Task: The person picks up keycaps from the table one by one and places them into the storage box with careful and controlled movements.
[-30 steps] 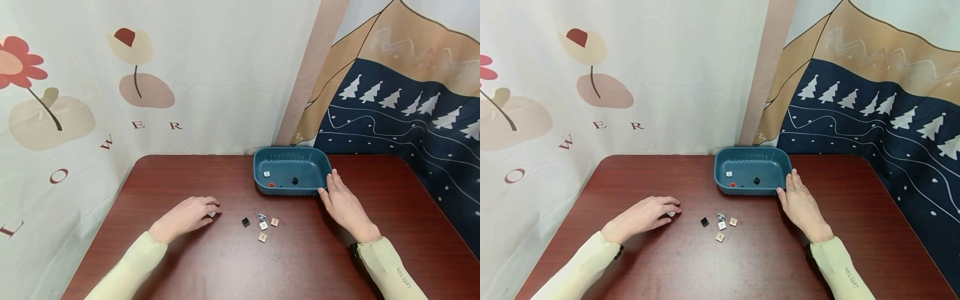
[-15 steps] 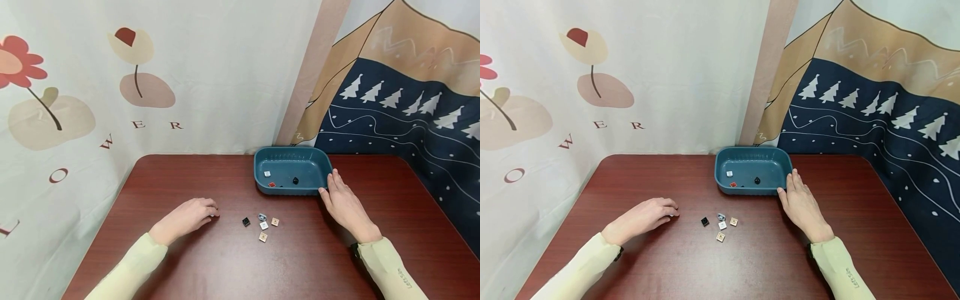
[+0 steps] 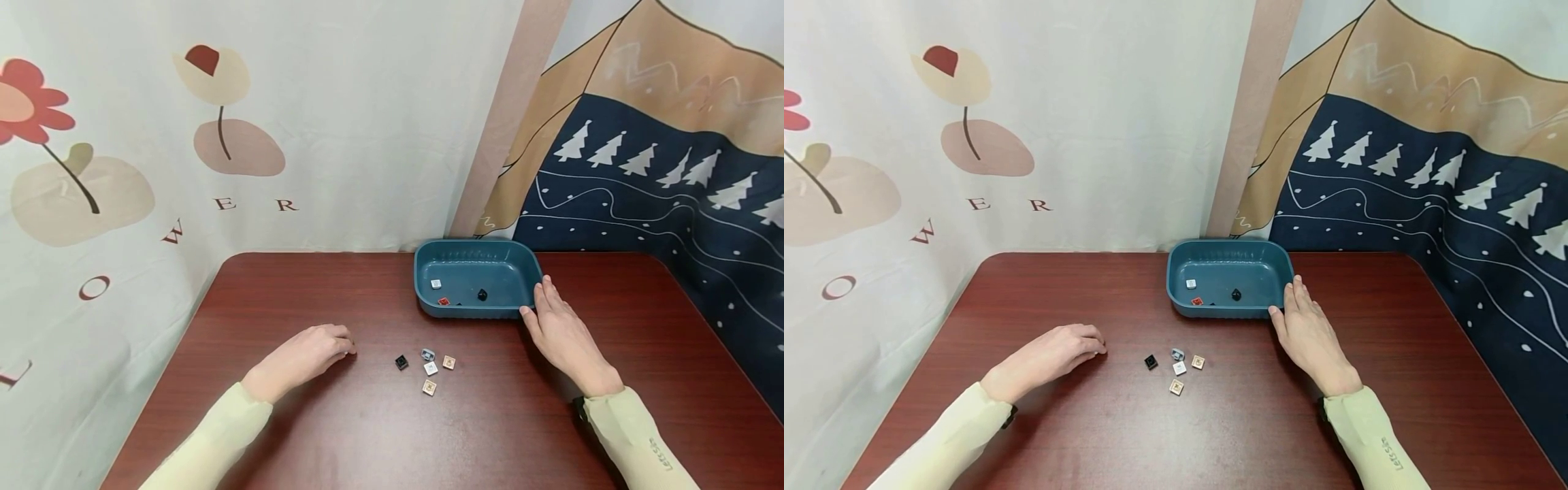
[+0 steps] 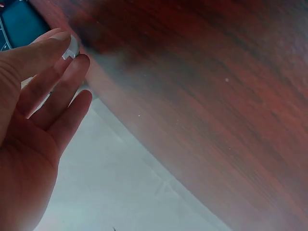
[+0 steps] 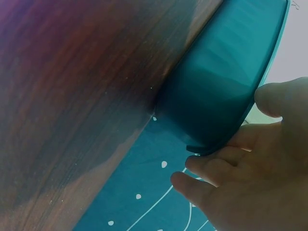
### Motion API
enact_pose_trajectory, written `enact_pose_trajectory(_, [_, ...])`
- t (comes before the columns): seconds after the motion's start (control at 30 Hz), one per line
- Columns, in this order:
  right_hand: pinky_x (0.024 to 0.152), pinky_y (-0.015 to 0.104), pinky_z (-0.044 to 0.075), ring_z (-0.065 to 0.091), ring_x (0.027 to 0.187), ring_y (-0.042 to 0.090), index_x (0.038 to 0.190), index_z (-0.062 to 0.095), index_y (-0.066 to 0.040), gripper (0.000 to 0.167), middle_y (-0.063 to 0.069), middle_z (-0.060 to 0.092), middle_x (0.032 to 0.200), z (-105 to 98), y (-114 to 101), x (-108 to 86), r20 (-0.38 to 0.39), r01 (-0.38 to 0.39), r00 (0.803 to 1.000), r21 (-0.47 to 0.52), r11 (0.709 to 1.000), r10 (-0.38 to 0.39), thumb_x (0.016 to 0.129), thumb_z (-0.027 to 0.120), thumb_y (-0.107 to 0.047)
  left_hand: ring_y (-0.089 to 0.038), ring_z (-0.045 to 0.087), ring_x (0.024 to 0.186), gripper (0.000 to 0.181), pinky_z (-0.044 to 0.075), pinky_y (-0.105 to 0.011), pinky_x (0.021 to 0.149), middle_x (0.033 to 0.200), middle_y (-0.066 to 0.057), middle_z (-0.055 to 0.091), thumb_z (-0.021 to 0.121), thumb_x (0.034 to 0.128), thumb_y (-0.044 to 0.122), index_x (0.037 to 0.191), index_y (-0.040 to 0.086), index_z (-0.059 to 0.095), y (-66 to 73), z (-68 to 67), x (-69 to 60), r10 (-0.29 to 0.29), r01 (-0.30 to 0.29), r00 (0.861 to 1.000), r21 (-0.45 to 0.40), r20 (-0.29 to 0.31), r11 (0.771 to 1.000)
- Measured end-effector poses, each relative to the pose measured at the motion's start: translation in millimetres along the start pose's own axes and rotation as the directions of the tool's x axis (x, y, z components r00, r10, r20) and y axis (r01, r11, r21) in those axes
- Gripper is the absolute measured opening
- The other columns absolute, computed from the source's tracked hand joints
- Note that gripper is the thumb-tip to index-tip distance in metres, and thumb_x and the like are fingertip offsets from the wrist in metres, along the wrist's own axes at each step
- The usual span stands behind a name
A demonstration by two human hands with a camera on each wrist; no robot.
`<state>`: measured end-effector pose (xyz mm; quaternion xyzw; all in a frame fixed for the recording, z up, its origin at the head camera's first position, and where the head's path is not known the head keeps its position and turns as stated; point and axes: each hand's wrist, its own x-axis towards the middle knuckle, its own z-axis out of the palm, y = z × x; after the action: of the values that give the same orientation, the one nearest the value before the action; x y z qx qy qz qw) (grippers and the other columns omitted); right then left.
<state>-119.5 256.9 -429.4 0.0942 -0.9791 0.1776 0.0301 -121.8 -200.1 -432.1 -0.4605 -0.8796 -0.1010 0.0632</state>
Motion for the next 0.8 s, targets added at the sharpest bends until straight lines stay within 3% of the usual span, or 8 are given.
enact_pose_trajectory(0.43, [0.113, 0.067, 0.030, 0.026, 0.149, 0.053, 0.153, 0.027, 0.020, 0.067, 0.037, 0.017, 0.163, -0.6, 0.3, -0.6, -0.004, 0.002, 1.000, 0.001, 1.000, -0.002, 0.110, 0.050, -0.026, -0.009, 0.063, 0.089, 0.024, 0.055, -0.027, 0.082, 0.098, 0.005, 0.067, 0.076, 0.0888, -0.004, 0.103, 0.015, 0.078, 8.4, -13.5, 1.9, 0.033, -0.031, 0.997, 0.026, -0.065, 0.999])
enact_pose_trajectory(0.67, [0.113, 0.067, 0.029, 0.026, 0.149, 0.053, 0.153, 0.027, 0.020, 0.067, 0.037, 0.017, 0.164, -0.8, 0.2, -0.8, -0.003, 0.001, 1.000, 0.006, 1.000, -0.001, 0.110, 0.049, -0.027, -0.011, 0.061, 0.090, 0.027, 0.053, -0.028, 0.082, 0.100, 0.006, 0.065, 0.073, 0.0879, -0.007, 0.101, 0.016, 0.075, 17.4, -19.4, 10.9, 0.070, -0.065, 0.994, 0.066, -0.084, 0.996])
enact_pose_trajectory(0.8, [0.114, 0.066, 0.030, 0.025, 0.149, 0.052, 0.153, 0.027, 0.020, 0.068, 0.037, 0.018, 0.164, -0.7, 0.4, -0.7, -0.001, 0.002, 1.000, 0.007, 1.000, -0.002, 0.110, 0.049, -0.028, -0.013, 0.062, 0.091, 0.029, 0.053, -0.029, 0.083, 0.103, 0.007, 0.064, 0.071, 0.0885, -0.008, 0.104, 0.017, 0.074, 25.2, -24.5, 18.5, 0.062, -0.055, 0.994, 0.078, -0.089, 0.995])
